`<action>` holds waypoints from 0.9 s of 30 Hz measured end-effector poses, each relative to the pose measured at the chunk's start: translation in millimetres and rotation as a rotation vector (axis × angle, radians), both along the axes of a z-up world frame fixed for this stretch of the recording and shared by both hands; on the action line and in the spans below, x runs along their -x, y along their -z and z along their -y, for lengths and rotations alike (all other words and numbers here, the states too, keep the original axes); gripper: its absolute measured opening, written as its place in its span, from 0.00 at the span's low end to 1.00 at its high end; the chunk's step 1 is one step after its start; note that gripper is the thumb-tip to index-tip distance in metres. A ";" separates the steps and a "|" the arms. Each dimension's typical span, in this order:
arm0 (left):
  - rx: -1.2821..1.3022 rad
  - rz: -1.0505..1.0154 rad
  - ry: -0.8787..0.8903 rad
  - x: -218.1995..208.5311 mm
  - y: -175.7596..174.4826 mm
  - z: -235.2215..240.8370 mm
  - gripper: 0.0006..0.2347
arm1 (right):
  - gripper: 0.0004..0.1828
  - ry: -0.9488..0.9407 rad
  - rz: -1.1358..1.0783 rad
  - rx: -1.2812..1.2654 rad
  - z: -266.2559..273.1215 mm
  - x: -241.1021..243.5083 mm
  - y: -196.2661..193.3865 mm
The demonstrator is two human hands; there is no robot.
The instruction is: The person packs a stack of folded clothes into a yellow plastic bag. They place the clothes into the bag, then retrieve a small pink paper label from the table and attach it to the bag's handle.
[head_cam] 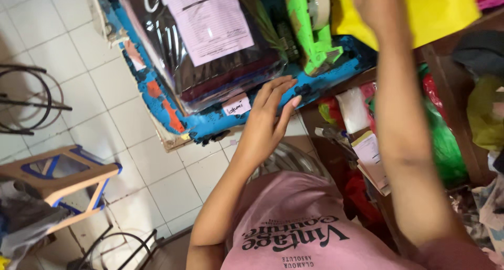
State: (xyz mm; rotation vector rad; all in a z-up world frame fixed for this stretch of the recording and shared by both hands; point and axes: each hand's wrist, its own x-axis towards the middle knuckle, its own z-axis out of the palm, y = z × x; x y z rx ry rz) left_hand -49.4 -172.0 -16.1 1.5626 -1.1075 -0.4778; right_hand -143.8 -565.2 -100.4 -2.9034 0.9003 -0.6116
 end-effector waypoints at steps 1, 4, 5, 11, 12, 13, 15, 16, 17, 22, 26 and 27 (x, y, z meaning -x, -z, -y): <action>-0.003 -0.035 0.020 1.5 15.8 9.9 0.14 | 0.16 -0.081 0.168 0.055 -24.1 3.4 2.5; -0.013 -0.017 0.031 12.1 54.8 47.9 0.14 | 0.12 -0.201 0.454 -0.038 -98.5 18.3 -5.5; 0.017 0.008 0.016 16.3 64.8 62.6 0.15 | 0.10 -0.111 0.455 -0.196 -116.8 20.7 -9.9; 0.081 0.142 -0.089 29.1 101.6 128.5 0.18 | 0.09 0.150 0.533 -0.665 -161.0 20.2 -17.5; 0.073 0.165 -0.104 27.3 104.6 132.0 0.17 | 0.09 0.119 0.545 -0.651 -158.7 20.8 -17.2; 0.064 0.189 -0.119 25.0 106.7 134.7 0.17 | 0.08 0.088 0.557 -0.637 -155.8 21.5 -16.2; 0.053 0.201 -0.075 19.0 109.9 135.1 0.17 | 0.07 0.078 0.569 -0.641 -149.8 21.4 -11.7; 0.046 0.206 -0.051 16.8 111.2 134.0 0.17 | 0.07 0.099 0.569 -0.659 -147.9 21.5 -8.7; 0.042 0.243 -0.047 14.9 112.3 134.0 0.17 | 0.07 0.120 0.568 -0.678 -146.0 21.7 -6.0; 0.025 0.381 -0.041 10.8 115.2 134.6 0.16 | 0.08 0.157 0.560 -0.657 -138.3 17.8 -0.7; 0.026 0.442 -0.076 12.0 116.6 134.3 0.16 | 0.08 0.153 0.567 -0.765 -126.8 17.0 -5.7; 0.025 0.450 -0.078 12.6 116.6 133.5 0.16 | 0.08 0.159 0.559 -0.825 -126.9 18.9 -6.8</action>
